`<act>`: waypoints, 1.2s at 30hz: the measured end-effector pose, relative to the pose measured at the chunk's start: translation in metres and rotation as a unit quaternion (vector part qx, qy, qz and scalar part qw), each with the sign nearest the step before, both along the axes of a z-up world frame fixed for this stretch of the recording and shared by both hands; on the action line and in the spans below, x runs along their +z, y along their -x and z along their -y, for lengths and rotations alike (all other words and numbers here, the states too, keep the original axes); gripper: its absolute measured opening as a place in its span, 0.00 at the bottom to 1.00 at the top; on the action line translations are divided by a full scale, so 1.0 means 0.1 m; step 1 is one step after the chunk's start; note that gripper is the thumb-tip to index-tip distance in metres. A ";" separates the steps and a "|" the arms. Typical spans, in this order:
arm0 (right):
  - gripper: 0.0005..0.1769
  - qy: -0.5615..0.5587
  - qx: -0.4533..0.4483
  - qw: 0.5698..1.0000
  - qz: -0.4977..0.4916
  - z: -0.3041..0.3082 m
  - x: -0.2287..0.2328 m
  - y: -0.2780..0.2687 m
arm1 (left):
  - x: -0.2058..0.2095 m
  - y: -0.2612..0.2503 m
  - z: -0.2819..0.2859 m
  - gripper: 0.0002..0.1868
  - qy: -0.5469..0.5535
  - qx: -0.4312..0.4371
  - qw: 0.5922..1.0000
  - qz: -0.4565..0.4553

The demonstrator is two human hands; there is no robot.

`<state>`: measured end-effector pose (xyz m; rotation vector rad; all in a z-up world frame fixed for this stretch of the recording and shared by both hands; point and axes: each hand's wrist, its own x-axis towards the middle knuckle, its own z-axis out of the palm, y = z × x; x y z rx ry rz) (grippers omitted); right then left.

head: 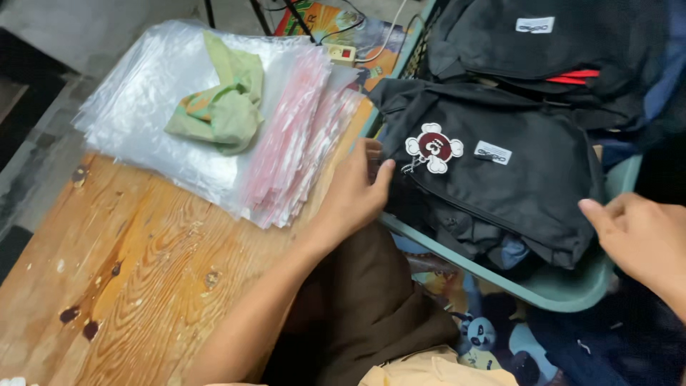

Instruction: The person removes a black bag from a plastic bag, wipes it with a cloth, and attaches a sticker to it. They then clean a new plastic bag with the cloth and place the bag inside, sealing it.

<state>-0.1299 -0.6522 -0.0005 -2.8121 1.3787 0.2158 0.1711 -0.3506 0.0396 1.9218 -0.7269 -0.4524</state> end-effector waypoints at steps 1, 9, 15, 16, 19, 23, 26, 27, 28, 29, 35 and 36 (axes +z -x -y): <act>0.30 0.105 0.039 0.993 -0.029 0.14 -0.14 0.04 | 0.14 0.04 -0.15 0.19 -0.002 -0.040 0.999 0.037; 0.24 0.237 0.478 0.845 0.042 -1.45 1.22 -2.29 | 0.31 -0.17 -1.44 0.04 0.041 0.072 0.948 0.308; 0.30 -0.037 0.592 0.799 0.101 -2.41 0.93 -4.21 | -0.02 -0.57 -1.93 0.09 -0.021 0.106 0.939 0.326; 0.37 -0.082 0.585 0.800 0.101 -2.55 0.84 -4.48 | -0.10 -0.64 -1.96 0.10 -0.039 0.098 0.941 0.321; 0.47 -0.167 0.521 0.837 -0.002 -2.82 0.69 -4.80 | -0.29 -0.83 -1.97 0.18 -0.036 0.056 0.941 0.332; 0.20 -0.118 0.565 0.816 0.026 -2.71 0.20 -5.14 | -0.31 -0.90 -1.97 0.22 -0.060 0.026 0.948 0.312; 0.09 -0.133 0.607 0.779 0.079 -2.54 0.29 -5.16 | -0.31 -0.92 -1.94 0.24 -0.068 -0.001 0.952 0.300; 0.10 -0.152 0.598 0.778 0.115 -2.50 0.39 -5.11 | -0.28 -0.92 -1.93 0.16 -0.041 -0.006 0.947 0.318; 0.11 -0.170 0.589 0.775 0.152 -2.47 0.51 -5.06 | -0.25 -0.92 -1.94 0.09 -0.015 -0.012 0.941 0.337; 0.11 -0.167 0.589 0.776 0.151 -2.43 0.61 -5.00 | -0.26 -0.93 -1.94 0.09 -0.011 -0.012 0.941 0.338; 0.10 -0.183 0.603 0.744 0.222 -2.42 1.10 -4.63 | -0.18 -0.93 -2.04 0.04 -0.021 0.129 0.931 0.340; 0.10 -0.187 0.592 0.746 0.242 -2.44 1.14 -4.59 | -0.10 -0.91 -2.06 0.04 -0.013 0.136 0.910 0.391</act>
